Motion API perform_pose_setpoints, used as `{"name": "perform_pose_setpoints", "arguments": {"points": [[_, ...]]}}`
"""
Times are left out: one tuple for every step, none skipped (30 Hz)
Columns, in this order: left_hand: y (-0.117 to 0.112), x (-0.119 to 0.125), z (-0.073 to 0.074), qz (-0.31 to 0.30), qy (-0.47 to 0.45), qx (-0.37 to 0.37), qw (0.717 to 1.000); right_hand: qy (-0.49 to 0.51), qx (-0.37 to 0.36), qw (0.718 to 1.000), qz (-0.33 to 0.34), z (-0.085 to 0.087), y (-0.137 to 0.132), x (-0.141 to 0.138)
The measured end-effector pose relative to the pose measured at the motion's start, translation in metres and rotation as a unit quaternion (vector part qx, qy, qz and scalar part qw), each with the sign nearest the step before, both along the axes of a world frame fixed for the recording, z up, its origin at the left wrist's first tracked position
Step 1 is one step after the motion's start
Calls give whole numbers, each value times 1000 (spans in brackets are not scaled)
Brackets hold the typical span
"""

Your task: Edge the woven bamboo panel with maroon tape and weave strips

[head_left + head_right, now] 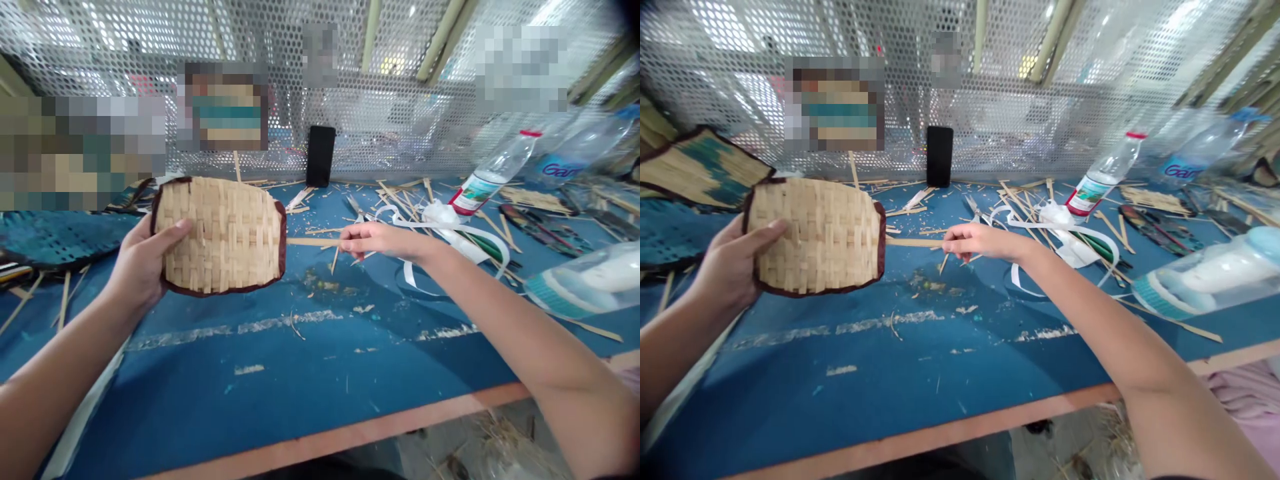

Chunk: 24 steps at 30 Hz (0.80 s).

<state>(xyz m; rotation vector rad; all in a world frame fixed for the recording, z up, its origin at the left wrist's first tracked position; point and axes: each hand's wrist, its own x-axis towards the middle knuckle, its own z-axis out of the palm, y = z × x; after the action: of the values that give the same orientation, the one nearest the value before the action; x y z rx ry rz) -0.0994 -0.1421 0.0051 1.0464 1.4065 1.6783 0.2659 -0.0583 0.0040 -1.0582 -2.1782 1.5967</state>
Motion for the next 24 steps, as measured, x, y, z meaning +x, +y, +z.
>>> {"name": "perform_pose_setpoints", "arguments": {"points": [[0, 0, -1, -3, 2, 7, 1000, 2, 7, 1000, -3, -1, 0, -1], [0, -1, -1, -3, 3, 16, 1000, 1, 16, 1000, -6, -3, -1, -2], [0, -1, -2, -3, 3, 22, 1000, 0, 23, 1000, -9, -5, -2, -4], [0, -1, -2, -2, 0, 25, 1000, -1, 27, 1000, -12, -6, -3, -6], [1, -1, -1, 0, -3, 24, 1000, 0, 27, 1000, -16, -8, -4, -7], [1, -2, -1, 3, -4, 22, 1000, 5, 23, 1000, -21, -8, -5, -9], [1, -2, 0, 9, -4, 20, 1000, 12, 17, 1000, -23, -9, -5, -9], [1, -3, 0, 15, -3, 20, 1000, 18, 11, 1000, -23, -9, -5, -9], [1, -4, 1, 19, -1, 22, 1000, 21, 6, 1000, -19, -8, -4, -8], [1, -5, 2, 20, 1, 27, 999, 20, 2, 1000, -12, -8, -3, -7], [1, -6, 2, 20, 3, 33, 999, 15, -3, 1000, -6, -8, -1, -4], [2, -7, 2, 18, 3, 39, 999, 8, -7, 1000, -2, -8, 2, -1], [2, -7, 3, 17, 3, 44, 999, 3, -13, 1000, -4, -9, 6, 3], [3, -8, 3, 18, 2, 45, 999, 5, -22, 1000, -10, -11, 10, 7], [3, -9, 2, 21, 1, 46, 999, 14, -35, 999, -18, -13, 15, 10], [4, -10, 2, 24, -2, 43, 999, 27, -49, 998, -27, -16, 18, 13], [5, -10, 2, 28, -4, 38, 999, 39, -61, 997, -34, -18, 22, 15], [6, -11, 2, 30, -5, 34, 999, 46, -70, 996, -38, -21, 24, 17], [6, -12, 1, 31, -5, 33, 999, 49, -73, 995, -40, -23, 26, 17], [7, -13, 1, 31, -3, 32, 999, 48, -70, 996, -42, -25, 27, 17], [8, -14, 0, 31, 0, 34, 999, 46, -63, 996, -44, -26, 27, 16], [8, -15, -1, 30, 3, 35, 999, 44, -54, 997, -46, -27, 27, 15], [9, -15, -1, 27, 5, 36, 999, 44, -46, 997, -48, -28, 27, 14], [9, -16, -2, 25, 6, 36, 999, 45, -37, 997, -50, -29, 27, 13]]}}
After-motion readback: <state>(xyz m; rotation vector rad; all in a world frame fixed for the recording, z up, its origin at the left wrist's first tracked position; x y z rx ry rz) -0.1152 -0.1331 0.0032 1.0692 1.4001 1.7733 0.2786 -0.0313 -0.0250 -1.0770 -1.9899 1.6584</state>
